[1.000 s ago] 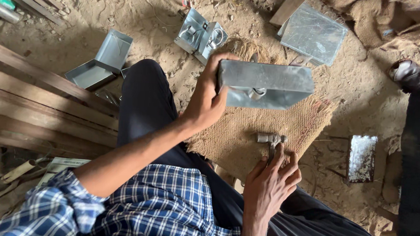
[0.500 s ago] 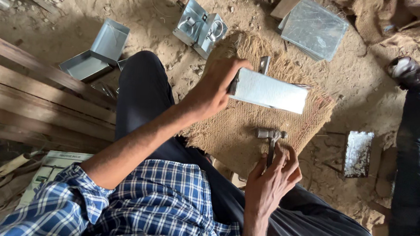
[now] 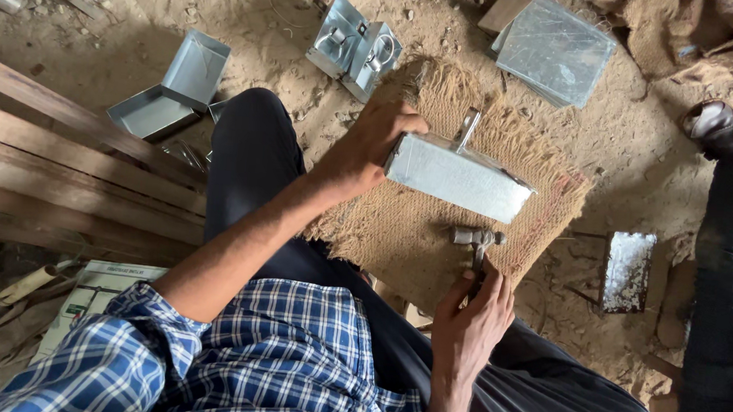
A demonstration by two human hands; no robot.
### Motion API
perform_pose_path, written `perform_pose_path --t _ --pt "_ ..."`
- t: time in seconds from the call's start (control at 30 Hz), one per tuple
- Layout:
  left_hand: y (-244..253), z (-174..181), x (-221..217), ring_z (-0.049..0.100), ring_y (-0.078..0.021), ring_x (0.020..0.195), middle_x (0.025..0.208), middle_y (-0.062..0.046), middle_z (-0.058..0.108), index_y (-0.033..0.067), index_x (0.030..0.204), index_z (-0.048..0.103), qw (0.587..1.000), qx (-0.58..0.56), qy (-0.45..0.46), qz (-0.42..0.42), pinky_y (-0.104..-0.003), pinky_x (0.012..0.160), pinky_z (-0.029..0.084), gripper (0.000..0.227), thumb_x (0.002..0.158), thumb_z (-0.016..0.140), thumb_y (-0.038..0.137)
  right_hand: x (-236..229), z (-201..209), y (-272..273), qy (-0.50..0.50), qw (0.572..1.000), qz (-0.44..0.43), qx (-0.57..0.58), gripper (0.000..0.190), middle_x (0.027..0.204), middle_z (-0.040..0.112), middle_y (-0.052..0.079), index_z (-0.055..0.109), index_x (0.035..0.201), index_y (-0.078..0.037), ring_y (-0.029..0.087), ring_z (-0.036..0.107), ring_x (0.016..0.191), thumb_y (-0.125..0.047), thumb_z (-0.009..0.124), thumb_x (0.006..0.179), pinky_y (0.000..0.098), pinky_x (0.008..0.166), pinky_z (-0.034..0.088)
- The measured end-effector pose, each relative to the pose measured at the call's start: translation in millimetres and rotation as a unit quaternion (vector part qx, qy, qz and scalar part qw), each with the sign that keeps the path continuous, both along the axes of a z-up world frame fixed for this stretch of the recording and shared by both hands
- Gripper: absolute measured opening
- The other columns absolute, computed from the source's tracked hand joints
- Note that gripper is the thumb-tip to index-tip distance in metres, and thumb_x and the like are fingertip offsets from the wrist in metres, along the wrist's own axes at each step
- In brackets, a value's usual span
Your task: The person sits on the ground and uses a hammer to flatten and shape a rectangular metal box. They repeatedly strike the box, flip it, and adjust its position on a burlap mat. The person also handles a metal ring and other metal pieces during the process.
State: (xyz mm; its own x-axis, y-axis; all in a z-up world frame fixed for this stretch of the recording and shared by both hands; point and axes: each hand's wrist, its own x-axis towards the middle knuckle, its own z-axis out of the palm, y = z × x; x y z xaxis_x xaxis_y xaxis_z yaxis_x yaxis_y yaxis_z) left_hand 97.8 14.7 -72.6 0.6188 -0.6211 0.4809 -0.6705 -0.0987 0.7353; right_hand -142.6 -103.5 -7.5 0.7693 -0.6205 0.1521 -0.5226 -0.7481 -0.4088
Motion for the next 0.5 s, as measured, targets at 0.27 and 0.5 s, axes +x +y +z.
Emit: perform_pose_path --t 0.27,0.5 --pt "19 -11 22 0.063 -0.0276 0.125 0.129 -0.012 0.060 0.0081 0.141 0.049 0.995 -0.027 0.049 0.078 -0.041 0.108 0.057 0.044 0.102 0.059 -0.011 -4 -6 -2 0.006 1.000 -0.001 -0.017 0.032 0.108 0.066 0.019 0.063 0.126 0.000 0.036 0.064 0.103 -0.023 0.048 0.110 0.0512 0.092 0.047" --pt "18 -14 14 0.058 -0.0352 0.118 0.126 -0.019 0.056 0.0042 0.140 0.046 0.994 -0.011 -0.005 0.105 -0.041 0.102 0.054 0.061 0.084 0.055 -0.020 -4 -7 -6 0.009 1.000 0.003 0.009 0.031 0.097 0.069 0.015 0.065 0.125 0.000 0.029 0.067 0.082 -0.022 0.053 0.106 0.0467 0.074 0.052"
